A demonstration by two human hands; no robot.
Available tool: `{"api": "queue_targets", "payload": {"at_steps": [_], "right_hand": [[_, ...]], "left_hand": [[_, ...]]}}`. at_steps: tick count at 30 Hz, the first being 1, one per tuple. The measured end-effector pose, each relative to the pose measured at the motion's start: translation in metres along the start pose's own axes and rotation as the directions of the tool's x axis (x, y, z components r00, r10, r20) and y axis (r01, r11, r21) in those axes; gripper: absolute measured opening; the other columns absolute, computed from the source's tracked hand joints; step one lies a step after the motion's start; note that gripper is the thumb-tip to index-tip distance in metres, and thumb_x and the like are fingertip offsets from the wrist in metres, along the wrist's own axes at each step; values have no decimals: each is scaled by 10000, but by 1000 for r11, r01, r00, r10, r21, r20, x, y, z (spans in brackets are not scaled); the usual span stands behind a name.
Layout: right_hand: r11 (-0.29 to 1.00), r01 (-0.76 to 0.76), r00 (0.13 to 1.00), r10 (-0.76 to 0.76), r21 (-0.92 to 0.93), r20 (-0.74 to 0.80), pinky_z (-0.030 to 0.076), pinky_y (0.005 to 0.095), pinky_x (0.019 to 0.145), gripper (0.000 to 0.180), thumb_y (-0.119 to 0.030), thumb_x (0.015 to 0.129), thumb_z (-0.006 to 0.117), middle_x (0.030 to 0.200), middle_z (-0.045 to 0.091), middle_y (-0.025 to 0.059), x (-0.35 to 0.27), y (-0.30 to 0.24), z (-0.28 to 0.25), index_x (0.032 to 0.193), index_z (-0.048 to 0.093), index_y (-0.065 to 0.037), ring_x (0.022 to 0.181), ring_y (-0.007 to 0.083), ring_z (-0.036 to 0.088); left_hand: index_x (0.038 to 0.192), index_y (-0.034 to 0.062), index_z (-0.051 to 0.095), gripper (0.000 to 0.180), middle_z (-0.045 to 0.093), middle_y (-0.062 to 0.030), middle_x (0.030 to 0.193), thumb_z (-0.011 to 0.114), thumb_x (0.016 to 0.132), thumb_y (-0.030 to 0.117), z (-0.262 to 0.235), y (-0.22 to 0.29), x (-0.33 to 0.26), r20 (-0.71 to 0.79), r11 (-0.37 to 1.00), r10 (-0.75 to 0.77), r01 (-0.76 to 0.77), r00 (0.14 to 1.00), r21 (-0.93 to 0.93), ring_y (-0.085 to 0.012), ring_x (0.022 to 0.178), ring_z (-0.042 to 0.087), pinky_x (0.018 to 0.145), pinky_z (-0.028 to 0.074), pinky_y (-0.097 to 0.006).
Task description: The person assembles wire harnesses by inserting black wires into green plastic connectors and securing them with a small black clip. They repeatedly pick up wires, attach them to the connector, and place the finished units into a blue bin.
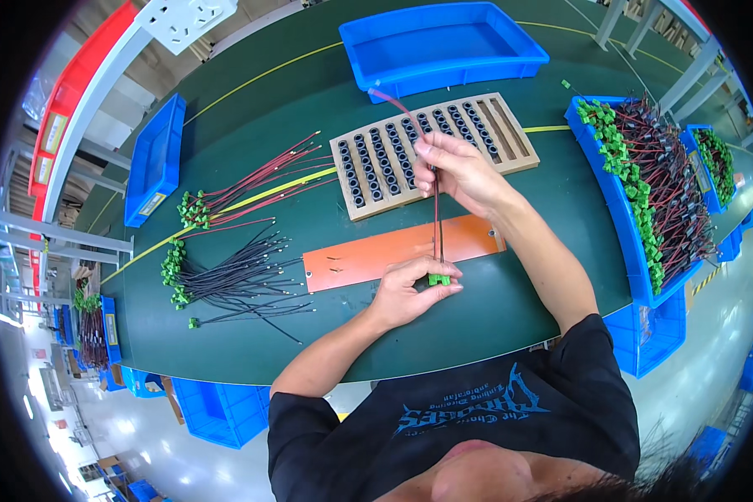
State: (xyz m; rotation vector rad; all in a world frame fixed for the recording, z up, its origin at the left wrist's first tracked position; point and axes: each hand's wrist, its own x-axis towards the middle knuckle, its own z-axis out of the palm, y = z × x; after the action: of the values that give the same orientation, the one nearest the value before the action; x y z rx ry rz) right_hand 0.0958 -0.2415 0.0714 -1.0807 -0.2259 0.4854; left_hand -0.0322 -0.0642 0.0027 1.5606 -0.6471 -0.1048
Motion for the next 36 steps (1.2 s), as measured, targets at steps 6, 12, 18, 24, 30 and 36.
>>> {"api": "queue_targets", "payload": {"at_steps": [6,12,18,24,30,36], "right_hand": [[804,-89,991,14,589,132,436,303,738,467,-390,1125,397,753,394,-23,-3,4,18,1354,524,-3,750,149,432],[891,42,996,-75,451,55,411,301,579,413,-458,1119,386,680,377,-35,-9,7,16,994,522,-88,606,118,416],[940,293,917,-328,-172,-226,361,275,444,501,-492,1111,383,566,346,-28,1,9,14,785,425,-114,459,112,412],[939,194,954,-113,285,-278,426,356,503,456,-433,1114,401,555,362,-3,0,1,28,768,403,-135,472,168,449],[936,99,995,-100,337,-13,439,346,581,512,-553,1101,343,601,399,-3,-6,5,7,774,389,-161,537,166,470],[937,96,993,-112,336,27,446,353,676,493,-576,1099,289,762,457,28,-8,-3,6,851,390,-162,693,185,495]], "left_hand": [[1101,18,734,217,771,-105,1066,756,887,-6,4,9,0,-10,990,-123,122,992,-73,-184,932,746,851,593,-314],[1154,-9,705,224,758,-126,1093,703,930,-22,8,8,-4,47,972,-127,133,991,-193,-194,934,744,855,600,-328],[1181,-35,671,213,711,-249,1129,610,977,-44,8,11,-7,28,944,-51,57,998,-324,-267,967,726,874,598,-397],[1197,-33,676,234,717,-224,1156,630,967,-39,27,12,4,103,985,72,-54,992,-164,-247,976,729,877,595,-373],[1210,18,719,320,708,-156,1244,698,906,-81,23,9,-3,75,999,33,-30,997,-45,-210,1003,723,900,588,-334],[1184,2,726,311,716,-152,1185,708,890,-97,23,4,-6,-77,1000,-4,3,997,-12,-209,995,726,892,594,-326]]}}
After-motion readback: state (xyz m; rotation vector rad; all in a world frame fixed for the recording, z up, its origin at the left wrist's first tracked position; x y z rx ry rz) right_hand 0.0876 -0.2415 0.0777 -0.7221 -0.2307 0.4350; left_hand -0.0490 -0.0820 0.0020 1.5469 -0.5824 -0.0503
